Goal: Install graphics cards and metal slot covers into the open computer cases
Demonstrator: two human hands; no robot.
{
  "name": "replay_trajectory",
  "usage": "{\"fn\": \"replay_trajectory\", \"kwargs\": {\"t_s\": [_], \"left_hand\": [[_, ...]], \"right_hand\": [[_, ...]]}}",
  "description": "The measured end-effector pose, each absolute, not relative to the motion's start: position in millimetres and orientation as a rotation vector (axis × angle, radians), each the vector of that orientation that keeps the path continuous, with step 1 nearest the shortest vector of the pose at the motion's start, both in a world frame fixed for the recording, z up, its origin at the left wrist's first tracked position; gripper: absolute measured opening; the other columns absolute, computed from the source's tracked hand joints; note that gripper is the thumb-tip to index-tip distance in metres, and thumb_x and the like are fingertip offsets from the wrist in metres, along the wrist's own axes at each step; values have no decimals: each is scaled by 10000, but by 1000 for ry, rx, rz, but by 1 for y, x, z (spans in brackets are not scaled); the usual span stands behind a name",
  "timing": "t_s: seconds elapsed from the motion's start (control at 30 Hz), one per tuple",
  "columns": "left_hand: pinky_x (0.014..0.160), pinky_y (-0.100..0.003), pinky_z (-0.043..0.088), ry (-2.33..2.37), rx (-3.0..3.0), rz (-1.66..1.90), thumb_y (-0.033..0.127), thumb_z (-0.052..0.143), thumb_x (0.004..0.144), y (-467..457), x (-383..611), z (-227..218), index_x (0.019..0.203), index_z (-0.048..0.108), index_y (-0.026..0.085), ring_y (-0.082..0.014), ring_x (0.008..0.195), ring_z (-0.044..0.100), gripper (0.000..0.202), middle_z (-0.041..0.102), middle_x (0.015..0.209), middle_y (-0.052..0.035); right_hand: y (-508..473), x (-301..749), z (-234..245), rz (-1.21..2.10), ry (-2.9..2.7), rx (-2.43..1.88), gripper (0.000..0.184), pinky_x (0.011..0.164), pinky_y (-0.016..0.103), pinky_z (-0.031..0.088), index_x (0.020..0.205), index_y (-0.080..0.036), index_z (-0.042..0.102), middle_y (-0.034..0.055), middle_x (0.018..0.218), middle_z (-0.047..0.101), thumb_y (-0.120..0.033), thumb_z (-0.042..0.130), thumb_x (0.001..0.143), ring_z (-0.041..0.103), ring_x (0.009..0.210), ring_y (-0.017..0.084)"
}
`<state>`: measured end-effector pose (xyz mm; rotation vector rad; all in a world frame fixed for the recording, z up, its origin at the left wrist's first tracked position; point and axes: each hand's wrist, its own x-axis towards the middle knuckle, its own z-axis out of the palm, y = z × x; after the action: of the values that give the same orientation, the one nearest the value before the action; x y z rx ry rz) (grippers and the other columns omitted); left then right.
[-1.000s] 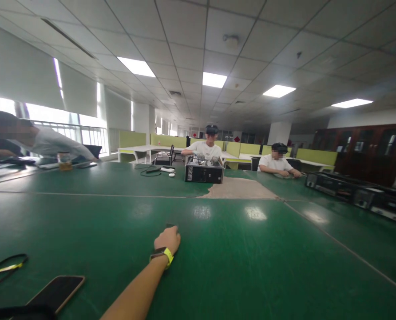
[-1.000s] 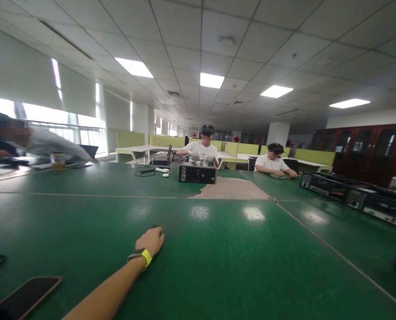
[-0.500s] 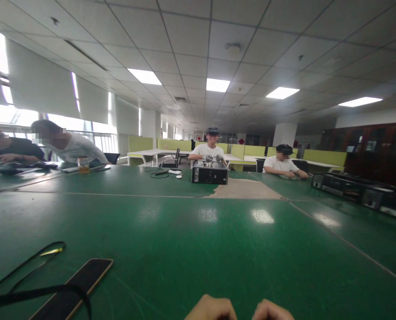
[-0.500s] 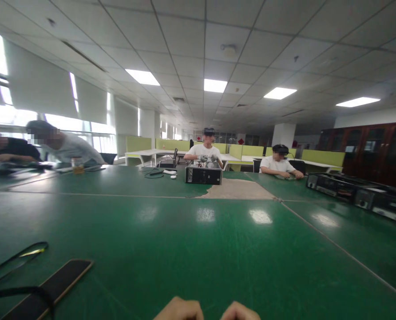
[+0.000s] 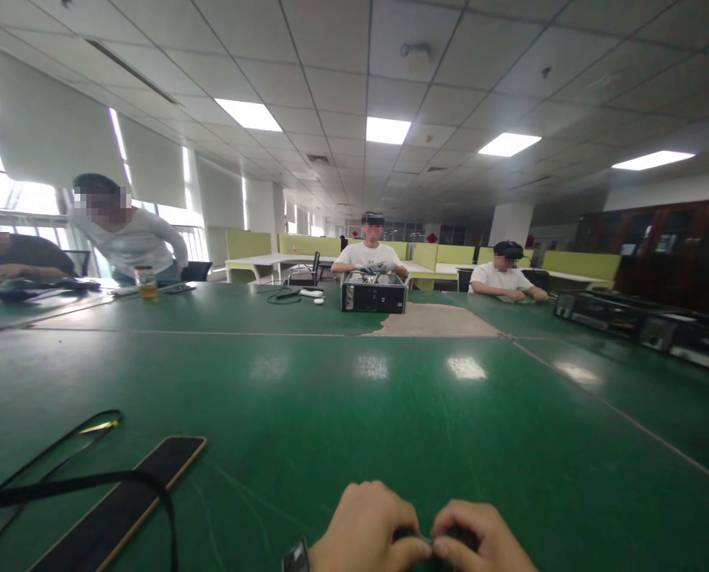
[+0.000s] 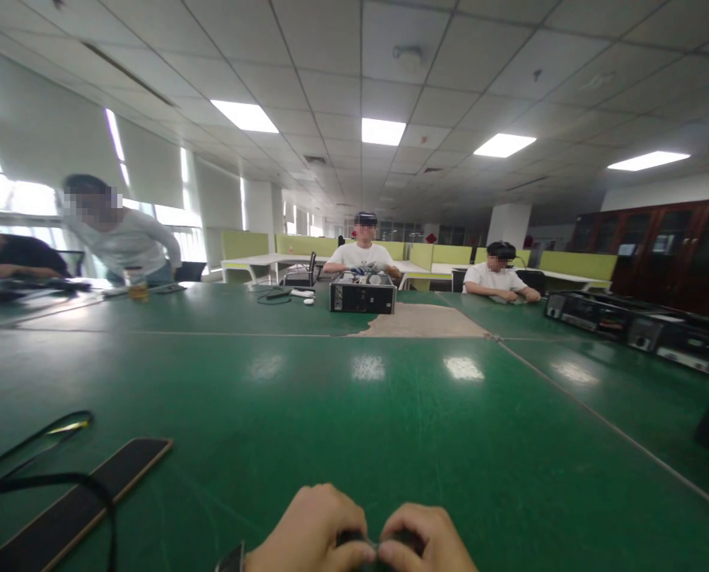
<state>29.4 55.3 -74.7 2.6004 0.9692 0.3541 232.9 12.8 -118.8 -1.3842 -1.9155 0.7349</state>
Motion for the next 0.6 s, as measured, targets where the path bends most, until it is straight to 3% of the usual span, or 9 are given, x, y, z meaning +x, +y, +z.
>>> {"fn": "replay_trajectory", "kwargs": {"t_s": [0.2,0.43,0.6], "left_hand": [[568,-265,310,1042,2653,382,471,483,852,52,40,-73,801,689,262,-182,730,621,297,698,762,-21],[605,-276,346,1502,2564,509,412,376,907,56,66,-74,799,653,222,-211,757,629,353,689,812,-57],[635,-272,369,1424,2652,465,395,408,902,64,68,-73,837,641,220,-204,798,616,299,673,832,-51]], "right_hand": [[12,240,-113,787,-1824,-1368,319,475,183,394,768,-164,641,-6,686,571,-433,488,842,533,470,80],[22,234,-126,180,-1654,-1596,328,730,253,461,848,-232,653,43,837,674,-468,428,882,629,782,184],[26,248,-124,351,-1677,-1610,327,694,249,477,982,-219,629,43,892,688,-474,466,860,642,791,187]]}}
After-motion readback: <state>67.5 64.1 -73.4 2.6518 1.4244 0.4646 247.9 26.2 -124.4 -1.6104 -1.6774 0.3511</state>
